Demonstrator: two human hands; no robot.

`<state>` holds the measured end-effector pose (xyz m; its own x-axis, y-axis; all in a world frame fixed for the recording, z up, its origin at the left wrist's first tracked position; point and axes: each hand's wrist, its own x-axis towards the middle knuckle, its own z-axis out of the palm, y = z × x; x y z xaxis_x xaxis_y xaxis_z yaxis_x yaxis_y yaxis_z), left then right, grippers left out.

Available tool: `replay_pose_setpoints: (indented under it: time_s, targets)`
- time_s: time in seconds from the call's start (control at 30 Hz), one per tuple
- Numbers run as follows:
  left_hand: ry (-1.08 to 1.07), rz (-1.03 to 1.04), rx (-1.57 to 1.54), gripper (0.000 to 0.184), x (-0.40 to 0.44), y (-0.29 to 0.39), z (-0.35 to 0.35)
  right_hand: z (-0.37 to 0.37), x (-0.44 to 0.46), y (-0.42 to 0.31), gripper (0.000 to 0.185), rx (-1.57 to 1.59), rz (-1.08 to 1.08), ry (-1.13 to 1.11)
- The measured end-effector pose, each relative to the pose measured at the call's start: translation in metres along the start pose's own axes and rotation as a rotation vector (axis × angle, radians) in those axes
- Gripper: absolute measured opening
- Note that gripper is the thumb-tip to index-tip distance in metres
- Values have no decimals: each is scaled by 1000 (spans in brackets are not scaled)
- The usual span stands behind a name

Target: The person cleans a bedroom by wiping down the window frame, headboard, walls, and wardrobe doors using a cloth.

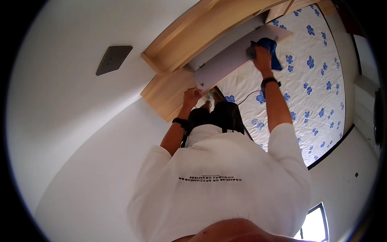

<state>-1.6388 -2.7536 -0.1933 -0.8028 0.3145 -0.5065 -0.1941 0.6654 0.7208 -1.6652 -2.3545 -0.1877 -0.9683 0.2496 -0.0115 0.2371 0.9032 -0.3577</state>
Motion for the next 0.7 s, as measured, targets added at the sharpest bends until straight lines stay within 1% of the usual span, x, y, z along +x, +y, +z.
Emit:
replay_pose_setpoints:
  time_s: [0.03,0.07,0.1,0.13,0.17,0.23,0.27,0.3,0.33,0.37,0.4,0.43,0.47,0.5,0.57,0.6,0.63,0.7]
  targets:
    - [53,20,-72,35,-6,3,1,25,-24,-13,56,94,-12,145]
    - [57,15,-51,28,-10,20,-4,47,-45,-32,59,224,52,198]
    - [42,15,-47,28,-14,19,-3,54,-63,-58,62,282,71,220]
    - [90,1,-50,26,-13,17,-1,63,-78,-83,64,331,125,259]
    - [145,-8,-54,26,-9,18,-1,60,-87,-107,62,433,170,232]
    - [174,30,-38,27,-3,25,-12,43,-90,-149,53,672,398,320]
    - [207,56,-17,29,-4,26,-18,45,-86,-149,53,678,401,322]
    - [210,56,-8,29,-4,25,-20,51,-75,-146,49,802,523,328]
    - [273,52,-51,30,-1,22,-22,51,-64,-148,46,927,645,334]
    - [334,49,-96,32,4,21,-23,50,-57,-149,46,934,646,338]
    - [333,53,-93,32,12,8,-23,36,-47,-152,45,950,624,293]
    - [340,-20,-153,32,22,-12,-23,27,-38,-154,46,963,599,247]
    - [347,-93,-215,32,28,-22,-24,30,-32,-155,50,910,565,274]
    - [347,-88,-218,32,28,-14,-27,34,-30,-156,50,908,562,279]
    - [278,-162,-595,36,23,10,-36,41,-25,-158,49,825,549,323]
    - [279,-153,-599,36,23,8,-36,35,-26,-162,48,861,595,290]
    - [310,-182,-618,38,25,8,-35,35,-24,-163,48,860,589,301]
    - [335,-203,-638,40,32,12,-36,43,-26,-164,48,846,538,225]
